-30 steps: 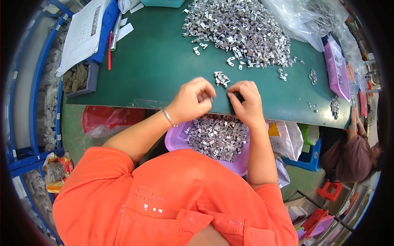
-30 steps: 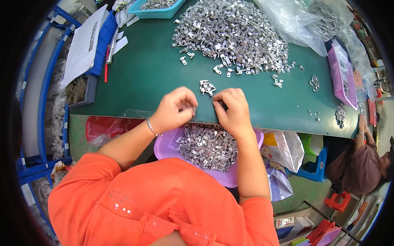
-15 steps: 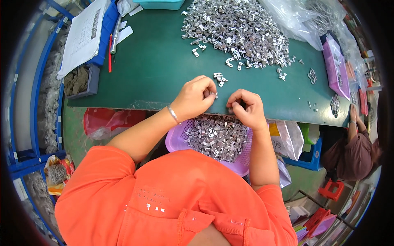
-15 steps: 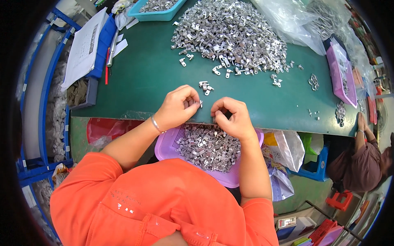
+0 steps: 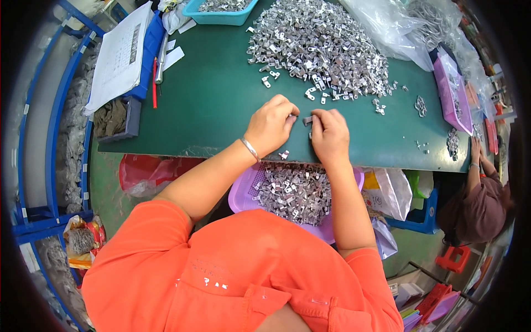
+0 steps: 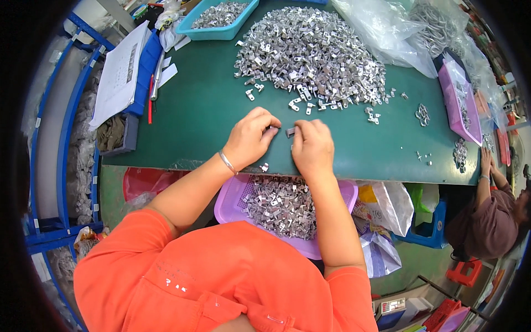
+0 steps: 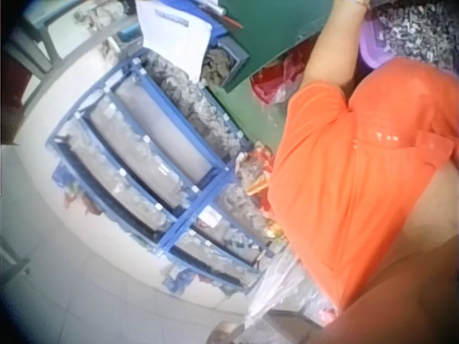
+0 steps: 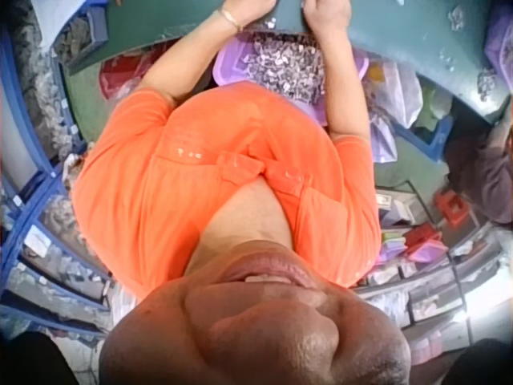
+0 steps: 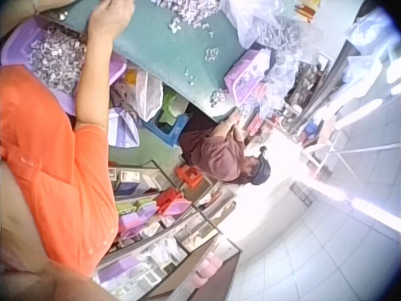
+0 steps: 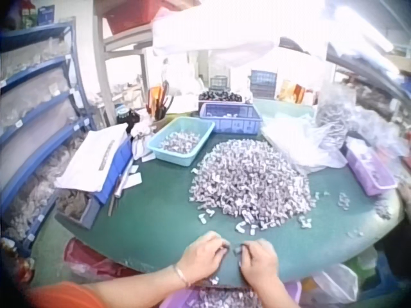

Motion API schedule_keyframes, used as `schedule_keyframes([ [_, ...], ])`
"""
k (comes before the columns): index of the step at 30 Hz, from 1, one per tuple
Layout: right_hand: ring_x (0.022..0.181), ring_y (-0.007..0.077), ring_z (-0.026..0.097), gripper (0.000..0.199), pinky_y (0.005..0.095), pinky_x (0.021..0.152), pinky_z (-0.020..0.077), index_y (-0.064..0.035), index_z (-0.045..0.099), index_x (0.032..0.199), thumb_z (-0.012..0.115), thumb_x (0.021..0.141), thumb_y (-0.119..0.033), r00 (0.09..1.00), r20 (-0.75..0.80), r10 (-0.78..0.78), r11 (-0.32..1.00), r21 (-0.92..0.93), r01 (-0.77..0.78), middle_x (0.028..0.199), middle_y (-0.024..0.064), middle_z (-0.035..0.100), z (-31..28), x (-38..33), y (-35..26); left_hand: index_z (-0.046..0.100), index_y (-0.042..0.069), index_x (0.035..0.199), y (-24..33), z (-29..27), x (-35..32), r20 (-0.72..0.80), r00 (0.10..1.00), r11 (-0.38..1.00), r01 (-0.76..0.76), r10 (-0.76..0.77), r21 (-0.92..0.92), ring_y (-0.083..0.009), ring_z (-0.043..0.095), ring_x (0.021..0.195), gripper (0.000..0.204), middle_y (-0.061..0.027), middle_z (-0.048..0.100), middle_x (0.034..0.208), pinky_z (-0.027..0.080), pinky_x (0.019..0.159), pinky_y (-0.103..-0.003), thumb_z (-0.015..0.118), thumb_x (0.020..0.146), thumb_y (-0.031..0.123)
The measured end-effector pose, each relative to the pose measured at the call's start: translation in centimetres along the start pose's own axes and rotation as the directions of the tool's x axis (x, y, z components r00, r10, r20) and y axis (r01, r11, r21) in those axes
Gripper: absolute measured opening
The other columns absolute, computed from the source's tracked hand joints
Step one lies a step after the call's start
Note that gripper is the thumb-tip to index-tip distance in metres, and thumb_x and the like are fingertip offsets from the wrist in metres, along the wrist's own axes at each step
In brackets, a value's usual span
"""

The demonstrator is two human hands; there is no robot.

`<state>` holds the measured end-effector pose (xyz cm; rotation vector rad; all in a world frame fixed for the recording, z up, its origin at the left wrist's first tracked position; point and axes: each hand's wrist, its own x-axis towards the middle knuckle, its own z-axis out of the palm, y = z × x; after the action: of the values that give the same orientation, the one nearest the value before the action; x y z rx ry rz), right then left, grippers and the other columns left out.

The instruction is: The person sits at a green workbench and repeatedly picks up small silver metal clips from a large pile. They join two clips together by hand and place the assembled pair into a purple basket. The process is continuous and repetitive throughout the clip.

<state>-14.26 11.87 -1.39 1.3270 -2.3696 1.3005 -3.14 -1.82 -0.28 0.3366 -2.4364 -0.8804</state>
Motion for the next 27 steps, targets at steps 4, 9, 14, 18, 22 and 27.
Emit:
schedule_keyframes([
  [4, 0.085, 0.0296, 0.064, 0.012, 0.0342, 0.076, 0.0507, -0.0004, 0.068, 0.098, 0.061, 0.088, 0.0, 0.985, -0.135, 0.107, 0.989, 0.113, -0.092, 0.092, 0.0141, 0.064, -1.3, -0.3, 0.9, 0.07, 0.002, 0.095, 0.0, -0.6, 0.7, 0.041, 0.978, 0.959, 0.209, -0.205, -0.193, -0.0255, 0.067, 0.076, 0.01, -0.0115, 0.067, 0.088, 0.054, 0.071, -0.033, 0.066, 0.086, 0.003],
  [9, 0.086, 0.0249, 0.064, 0.014, 0.0315, 0.078, 0.0503, -0.0001, 0.068, 0.101, 0.06, 0.09, 0.0, 0.987, -0.115, 0.111, 0.976, 0.198, -0.087, 0.095, 0.0128, 0.064, -2.0, -0.7, 0.6, 0.069, 0.002, 0.092, -0.3, -1.9, -0.9, 0.047, 0.998, 0.993, -0.026, 0.031, -0.113, -0.0233, 0.067, 0.08, 0.013, -0.0101, 0.068, 0.091, 0.054, 0.072, -0.032, 0.064, 0.082, -0.005],
  [14, 0.097, 0.0322, 0.059, 0.024, 0.0389, 0.087, 0.0477, -0.0026, 0.066, 0.115, 0.06, 0.091, -0.004, 0.989, 0.089, -0.117, 0.992, 0.064, 0.112, 0.108, 0.0133, 0.064, -1.5, -0.4, -0.1, 0.067, 0.003, 0.094, 0.3, -3.0, -2.4, 0.079, 0.996, 0.977, -0.023, 0.04, -0.212, -0.0213, 0.064, 0.08, 0.016, -0.0089, 0.065, 0.092, 0.052, 0.071, -0.032, 0.064, 0.081, -0.006],
  [18, 0.096, 0.0326, 0.059, 0.024, 0.0383, 0.087, 0.0481, -0.004, 0.067, 0.113, 0.06, 0.091, -0.005, 0.997, -0.002, -0.078, 0.991, 0.113, 0.077, 0.107, 0.0129, 0.065, -1.3, -0.4, 0.4, 0.067, 0.002, 0.095, 0.6, -3.4, -2.5, 0.073, 0.988, 0.969, 0.145, -0.133, -0.199, -0.0203, 0.063, 0.079, 0.013, -0.0083, 0.061, 0.091, 0.051, 0.071, -0.032, 0.065, 0.082, -0.002],
  [22, 0.093, 0.0312, 0.059, 0.014, 0.0386, 0.083, 0.0487, -0.0063, 0.07, 0.1, 0.065, 0.087, -0.006, 0.971, 0.155, -0.184, 0.982, 0.073, 0.175, 0.099, 0.0101, 0.065, -1.6, -0.2, -0.3, 0.067, 0.001, 0.094, 0.2, -2.9, -2.0, 0.144, 0.986, 0.994, -0.068, 0.08, -0.089, -0.0201, 0.065, 0.081, 0.008, -0.0082, 0.063, 0.087, 0.052, 0.072, -0.033, 0.067, 0.086, 0.002],
  [27, 0.091, 0.0308, 0.059, 0.012, 0.0384, 0.081, 0.0488, -0.005, 0.07, 0.097, 0.065, 0.086, -0.004, 0.975, 0.186, -0.123, 0.984, 0.152, 0.096, 0.098, 0.0106, 0.065, -2.2, -1.3, -0.3, 0.069, 0.001, 0.093, -0.1, -2.5, -2.0, 0.072, 0.992, 0.986, 0.11, -0.101, -0.123, -0.0234, 0.066, 0.081, 0.008, -0.0096, 0.063, 0.089, 0.053, 0.073, -0.031, 0.065, 0.086, -0.002],
])
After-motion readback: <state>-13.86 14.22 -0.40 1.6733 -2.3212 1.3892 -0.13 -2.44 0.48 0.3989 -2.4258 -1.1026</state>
